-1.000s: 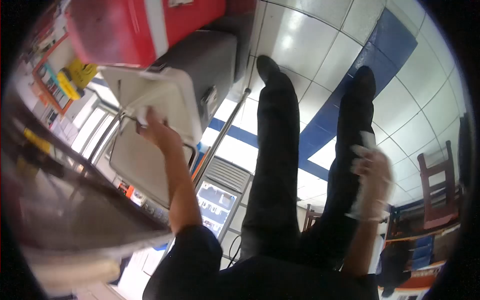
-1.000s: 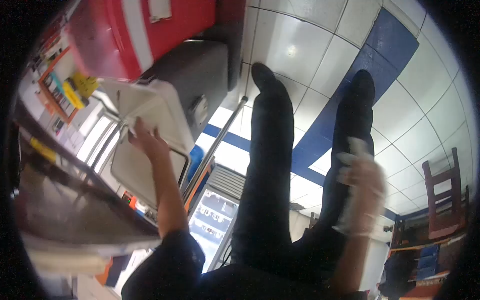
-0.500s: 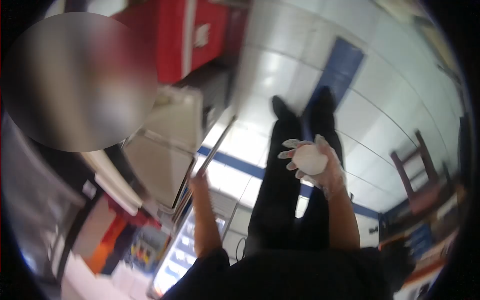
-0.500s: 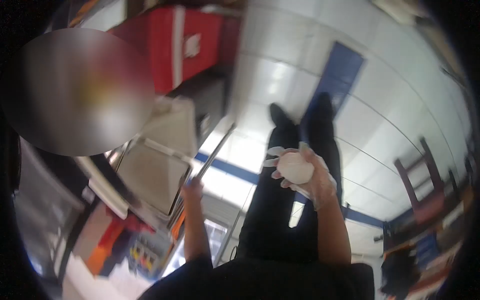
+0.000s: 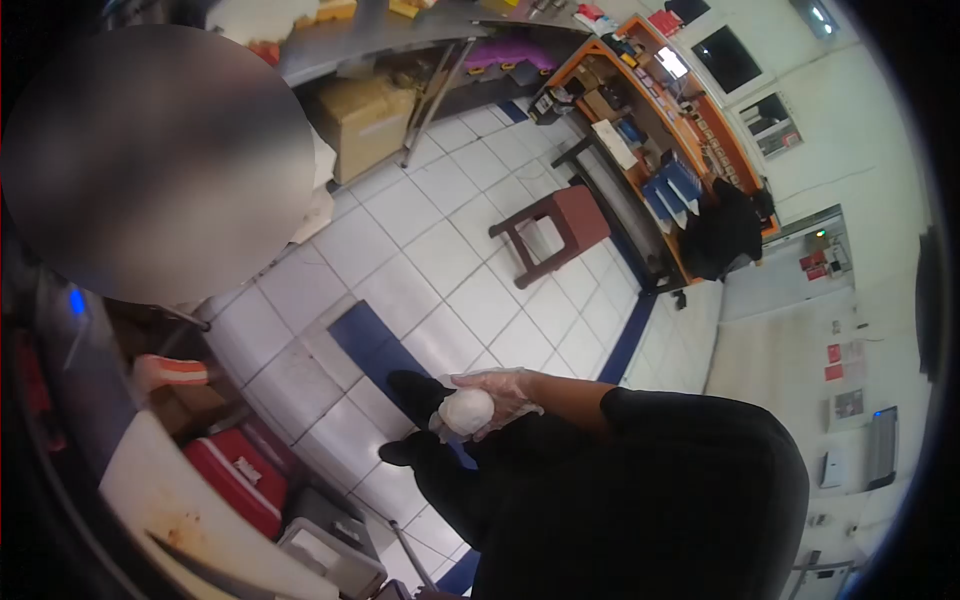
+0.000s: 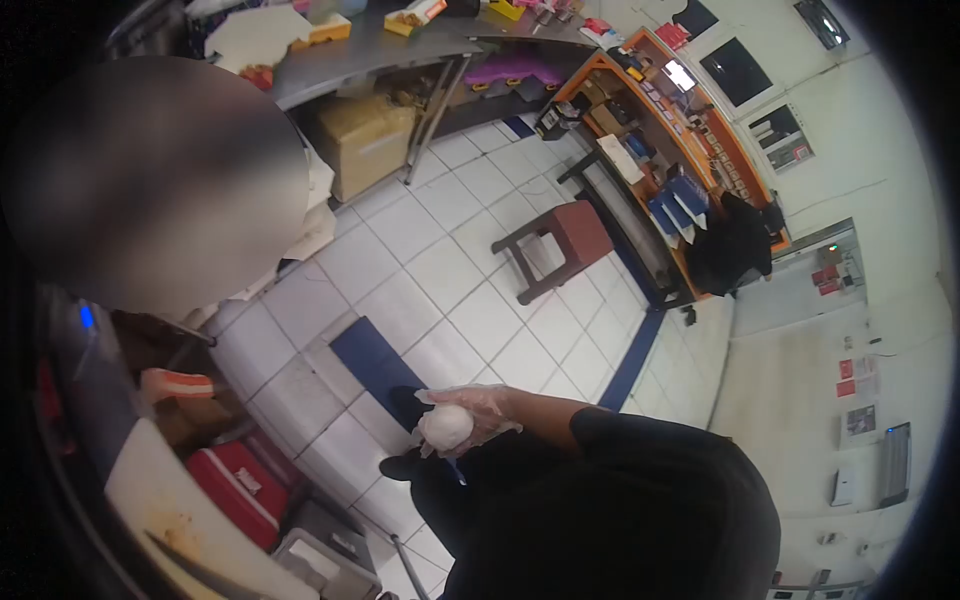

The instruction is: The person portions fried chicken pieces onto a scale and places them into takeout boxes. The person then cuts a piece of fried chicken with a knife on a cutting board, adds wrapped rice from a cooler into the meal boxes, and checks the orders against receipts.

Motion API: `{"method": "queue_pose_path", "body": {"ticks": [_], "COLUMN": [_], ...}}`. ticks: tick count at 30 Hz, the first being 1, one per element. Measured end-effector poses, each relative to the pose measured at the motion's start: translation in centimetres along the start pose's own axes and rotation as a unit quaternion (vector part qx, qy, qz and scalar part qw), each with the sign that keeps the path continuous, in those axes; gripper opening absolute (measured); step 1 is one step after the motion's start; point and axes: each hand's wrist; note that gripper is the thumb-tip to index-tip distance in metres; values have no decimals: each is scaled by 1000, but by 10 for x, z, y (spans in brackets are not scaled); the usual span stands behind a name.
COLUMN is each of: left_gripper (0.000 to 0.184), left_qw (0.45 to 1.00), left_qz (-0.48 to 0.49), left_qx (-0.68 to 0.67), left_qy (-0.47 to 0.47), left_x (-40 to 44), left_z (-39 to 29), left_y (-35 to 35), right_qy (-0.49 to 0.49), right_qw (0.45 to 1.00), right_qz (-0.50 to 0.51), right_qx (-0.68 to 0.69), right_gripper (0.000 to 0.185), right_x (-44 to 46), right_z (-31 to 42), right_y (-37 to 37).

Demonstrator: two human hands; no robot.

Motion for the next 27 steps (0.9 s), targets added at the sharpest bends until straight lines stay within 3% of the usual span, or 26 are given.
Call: {"method": "queue_pose_path", "body": {"ticks": [3,4,6,8,9,12,14,17,19,22,24,26,27], "left_gripper": [51,51,51,50,50,50,49,49,49,50,50,51,52], "left_qw": [1000,1000,1000,999,998,997,996,995,995,993,990,986,985], "left_qz": [9,12,2,0,-13,-13,-8,23,43,66,61,47,52], "left_qx": [11,12,-11,-35,-49,-54,-50,-36,-11,66,115,150,155], "left_qy": [11,17,25,33,37,55,71,91,90,71,56,47,47], "left_x": [-11,-14,-20,-29,-31,-46,-56,-78,-100,-144,-183,-220,-235], "left_z": [-16,-20,-33,-48,-62,-95,-116,-144,-161,-175,-175,-177,-179], "left_y": [-8,-11,-14,-2,4,36,62,109,143,180,190,189,198], "right_qy": [-11,-11,-39,-65,-60,-96,-128,-175,-186,-323,-440,-466,-502], "right_qw": [994,998,999,997,991,991,988,979,970,944,884,792,668], "right_qz": [108,67,21,36,117,83,74,86,142,59,20,-120,-224], "right_qx": [17,18,15,-18,-15,-32,44,63,71,-23,-154,-377,-502], "right_gripper": [64,57,65,68,72,74,65,68,59,56,60,65,66], "right_x": [0,-4,-2,-2,0,7,11,19,38,36,38,52,44], "right_z": [3,5,9,22,32,55,82,147,210,342,445,555,603], "right_y": [6,16,26,41,38,41,42,47,36,72,97,106,135]}}
Point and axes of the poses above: each hand's wrist, its own x-axis towards the middle knuckle, its own y-axis out of the palm, z = x × y, and after that the axes turned 3 degrees about -x, right-handed
